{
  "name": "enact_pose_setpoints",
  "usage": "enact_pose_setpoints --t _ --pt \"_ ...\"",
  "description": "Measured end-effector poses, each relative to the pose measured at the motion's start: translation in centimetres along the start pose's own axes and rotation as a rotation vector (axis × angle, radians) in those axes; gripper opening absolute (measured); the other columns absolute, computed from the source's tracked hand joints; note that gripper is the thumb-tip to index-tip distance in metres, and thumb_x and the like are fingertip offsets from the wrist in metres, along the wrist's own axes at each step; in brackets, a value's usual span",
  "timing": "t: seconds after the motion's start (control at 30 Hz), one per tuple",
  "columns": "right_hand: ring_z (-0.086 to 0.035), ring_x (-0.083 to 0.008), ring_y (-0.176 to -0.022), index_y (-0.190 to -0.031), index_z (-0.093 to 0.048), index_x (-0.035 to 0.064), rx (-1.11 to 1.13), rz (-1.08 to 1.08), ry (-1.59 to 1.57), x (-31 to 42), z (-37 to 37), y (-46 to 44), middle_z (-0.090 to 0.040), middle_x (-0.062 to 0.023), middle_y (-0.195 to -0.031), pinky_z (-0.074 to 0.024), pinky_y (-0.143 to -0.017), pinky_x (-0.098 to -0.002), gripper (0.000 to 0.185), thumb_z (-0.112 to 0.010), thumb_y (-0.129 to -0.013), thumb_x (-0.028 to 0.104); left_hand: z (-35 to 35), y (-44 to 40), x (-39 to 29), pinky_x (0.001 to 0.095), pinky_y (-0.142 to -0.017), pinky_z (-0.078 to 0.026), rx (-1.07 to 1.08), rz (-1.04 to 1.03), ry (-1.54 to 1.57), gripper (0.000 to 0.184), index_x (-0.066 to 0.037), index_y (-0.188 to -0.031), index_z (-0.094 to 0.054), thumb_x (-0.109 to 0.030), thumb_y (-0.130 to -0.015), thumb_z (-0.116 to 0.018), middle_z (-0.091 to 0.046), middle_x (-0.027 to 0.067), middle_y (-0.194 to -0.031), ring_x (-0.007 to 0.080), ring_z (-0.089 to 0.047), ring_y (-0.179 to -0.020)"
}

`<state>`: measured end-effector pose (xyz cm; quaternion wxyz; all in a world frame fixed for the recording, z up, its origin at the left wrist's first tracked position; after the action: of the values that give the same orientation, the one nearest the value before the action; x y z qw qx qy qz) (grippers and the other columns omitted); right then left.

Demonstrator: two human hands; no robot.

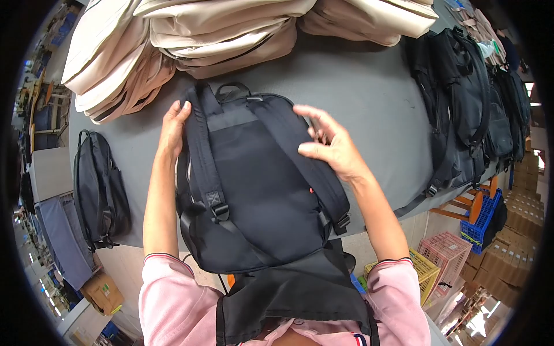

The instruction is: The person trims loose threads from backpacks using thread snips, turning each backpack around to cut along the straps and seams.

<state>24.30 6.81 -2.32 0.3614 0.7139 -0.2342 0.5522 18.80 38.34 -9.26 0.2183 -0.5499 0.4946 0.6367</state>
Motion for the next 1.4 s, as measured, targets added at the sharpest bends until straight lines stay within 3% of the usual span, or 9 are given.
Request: enact_pose_setpoints --t 0.07,0.13,0.7,0.83,0.93,0.97,1.17,1.23,1.4 --pt "-0.04 -0.0026 -0.065 -0.124 -0.054 0.0075 -0.123 0.018 -0.042 2.5 0.3 -0.5 -0.045 0.0084 -0.073 -0.0343 -0.063 -0.0168 0.056 -0.074 -0.072 0.01 0.2 0.6 0.5 0.0256 -0.085 -0.044 -0.014 -0.003 -0.016 0.026 -0.003 -0.11 -0.057 -0.022 -0.093 -0.056 -0.063 0.0018 -0.101 0.0113 -0.057 -0.094" --pt "-0.041 -0.0011 -0.063 -0.121 -0.056 0.0073 -0.182 0.044 -0.106 2.6 0.4 -1.9 -0.044 0.01 -0.067 -0.0357 -0.062 -0.0176 0.048 -0.071 -0.075 0.008 0.2 1.4 0.3 0.0256 -0.086 -0.044 -0.046 0.002 0.01 0.027 -0.003 -0.112 -0.056 -0.022 -0.093 -0.056 -0.063 0.0026 -0.102 0.0115 -0.057 -0.095" --pt "-0.052 -0.0025 -0.067 -0.107 -0.061 0.0051 -0.285 0.236 -0.031 4.2 -1.0 -3.2 -0.054 0.0065 -0.073 -0.0431 -0.061 -0.0185 0.025 -0.067 -0.082 0.006 -0.7 3.7 -0.3 0.0275 -0.086 -0.045 -0.021 0.008 0.046 0.04 0.004 -0.112 -0.055 -0.03 -0.091 -0.059 -0.063 0.0091 -0.104 0.0157 -0.059 -0.095" --pt "-0.06 -0.025 -0.075 -0.104 -0.063 0.0141 -0.364 0.433 0.989 1.2 0.0 -4.1 -0.057 -0.0088 -0.085 -0.0482 -0.065 -0.0337 0.027 -0.067 -0.078 0.008 0.7 0.6 4.0 0.0289 -0.076 -0.047 -0.099 0.056 -0.156 0.037 0.005 -0.102 -0.058 -0.03 -0.092 -0.058 -0.064 0.0087 -0.091 0.0144 -0.058 -0.084" --pt "-0.061 -0.0251 -0.077 -0.103 -0.063 0.0139 -0.465 0.468 1.084 2.1 0.1 -1.6 -0.054 -0.0079 -0.088 -0.0484 -0.065 -0.0364 0.028 -0.065 -0.077 0.003 0.9 1.3 3.8 0.0296 -0.076 -0.047 -0.122 -0.021 -0.171 0.039 0.006 -0.101 -0.058 -0.031 -0.091 -0.058 -0.064 0.0094 -0.089 0.0149 -0.058 -0.082" --pt "-0.06 -0.025 -0.075 -0.101 -0.063 0.0122 -0.454 0.305 0.935 1.5 0.9 -1.6 -0.054 -0.0074 -0.092 -0.0484 -0.064 -0.037 0.029 -0.064 -0.076 -0.001 0.7 1.5 3.4 0.0295 -0.076 -0.047 -0.112 -0.042 -0.155 0.039 0.006 -0.102 -0.058 -0.031 -0.091 -0.058 -0.064 0.0096 -0.089 0.015 -0.059 -0.083" --pt "-0.06 -0.0234 -0.069 -0.097 -0.063 0.0045 -0.441 0.562 0.884 6.7 -3.3 1.9 -0.056 -0.0087 -0.083 -0.0468 -0.061 -0.0331 0.018 -0.064 -0.079 0.001 -0.2 4.7 1.7 0.0313 -0.092 -0.042 -0.048 -0.003 -0.205 0.043 0.001 -0.113 -0.059 -0.034 -0.089 -0.059 -0.06 0.0162 -0.115 0.0216 -0.057 -0.104" --pt "-0.061 -0.0187 -0.068 -0.095 -0.062 0.0002 -0.338 0.608 0.749 6.2 -5.7 2.5 -0.061 -0.0097 -0.079 -0.0468 -0.061 -0.028 0.014 -0.065 -0.082 0.004 0.2 6.4 -0.6 0.0337 -0.095 -0.04 -0.143 -0.192 -0.515 0.043 0.0 -0.111 -0.06 -0.035 -0.088 -0.06 -0.055 0.0182 -0.121 0.0245 -0.053 -0.111" --pt "-0.061 -0.0115 -0.06 -0.098 -0.06 -0.0014 0.003 0.017 0.291 -3.2 -13.1 2.4 -0.067 -0.0099 -0.078 -0.0484 -0.059 -0.0246 0.017 -0.06 -0.088 0.013 0.1 11.9 -1.2 0.0349 -0.09 -0.041 -0.099 -0.212 -0.597 0.04 0.003 -0.098 -0.062 -0.034 -0.084 -0.065 -0.054 0.0186 -0.118 0.0248 -0.052 -0.106"
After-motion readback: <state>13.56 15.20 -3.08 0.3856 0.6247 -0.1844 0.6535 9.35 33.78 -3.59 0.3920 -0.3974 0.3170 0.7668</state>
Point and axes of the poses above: each hand's wrist, its own y-axis away from the middle knuckle, its own z-axis out of the back of the hand, x = y × z, the point moved 10 cm from there along -y, towards the middle knuckle
